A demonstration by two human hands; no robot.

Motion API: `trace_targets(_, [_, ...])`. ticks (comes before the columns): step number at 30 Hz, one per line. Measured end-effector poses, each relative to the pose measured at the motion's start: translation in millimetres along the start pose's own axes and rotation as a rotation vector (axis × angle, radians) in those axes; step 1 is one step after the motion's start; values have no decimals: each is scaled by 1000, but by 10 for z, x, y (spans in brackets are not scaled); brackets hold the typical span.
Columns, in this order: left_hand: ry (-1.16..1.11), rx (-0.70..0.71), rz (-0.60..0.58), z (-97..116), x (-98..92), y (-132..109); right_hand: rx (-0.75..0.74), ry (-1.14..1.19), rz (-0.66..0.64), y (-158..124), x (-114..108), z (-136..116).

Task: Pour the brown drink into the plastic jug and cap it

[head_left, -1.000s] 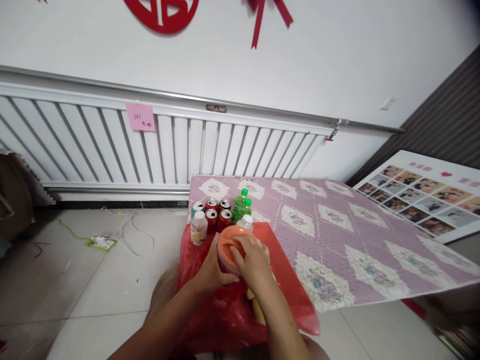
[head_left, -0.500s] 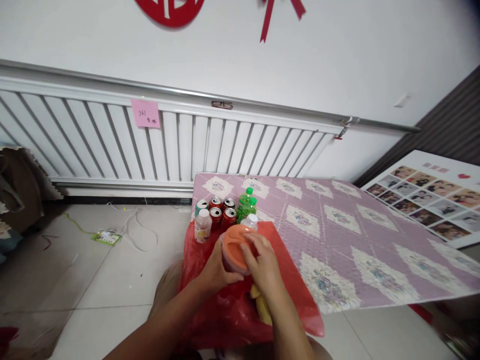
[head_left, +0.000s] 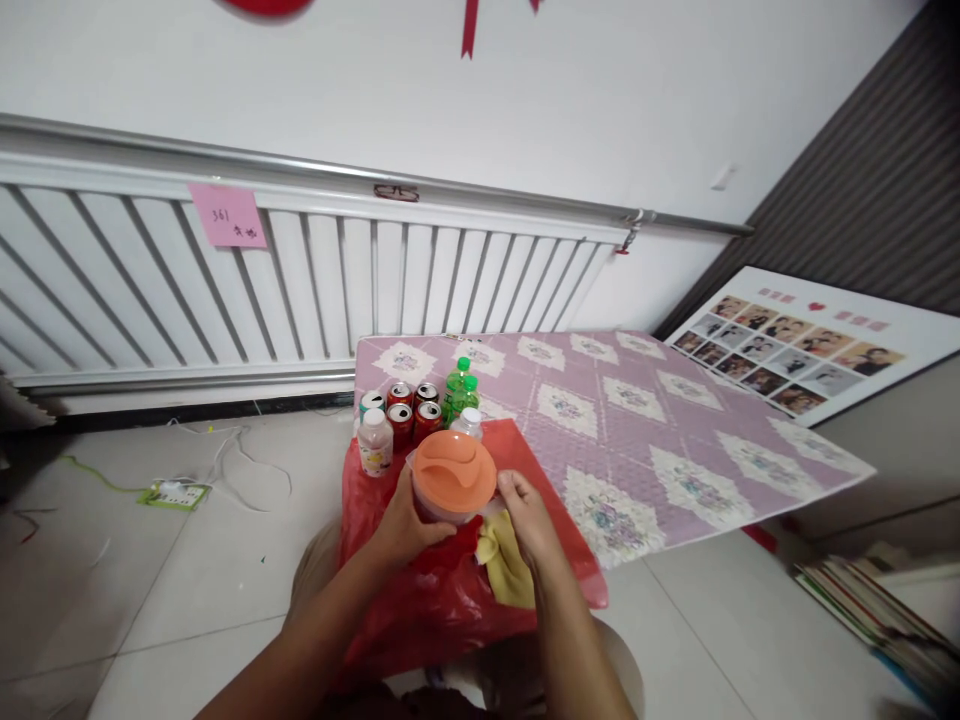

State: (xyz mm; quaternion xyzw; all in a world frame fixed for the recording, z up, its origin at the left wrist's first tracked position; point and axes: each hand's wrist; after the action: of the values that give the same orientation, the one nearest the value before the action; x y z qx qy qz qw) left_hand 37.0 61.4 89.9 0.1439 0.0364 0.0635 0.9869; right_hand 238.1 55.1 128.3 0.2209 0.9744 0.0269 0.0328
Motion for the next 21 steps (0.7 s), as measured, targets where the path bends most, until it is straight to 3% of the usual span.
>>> trace_targets(8, [25,21,62,125,-55,-22,62,103,1,43,90,30])
trace_targets(13, [46,-35,52,456,-61,-73,54,149,33,-38,41,-168])
trace_targets(18, [-12,-3,-9,908,207,53,27,194,168,21,-196,-422])
trace_targets(21, [-93,44,-75,961,485,198,-24,190,299,158,-400,-522])
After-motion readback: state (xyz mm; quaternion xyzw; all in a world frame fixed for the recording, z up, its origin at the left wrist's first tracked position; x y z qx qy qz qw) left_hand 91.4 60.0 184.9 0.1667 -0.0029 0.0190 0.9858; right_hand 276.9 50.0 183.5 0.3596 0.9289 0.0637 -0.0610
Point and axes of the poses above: each hand's wrist, its own y-axis towards the middle knuckle, its own x-axis out of the palm, z = x × y, and after that the axes turned 15 degrees about z, right-handed
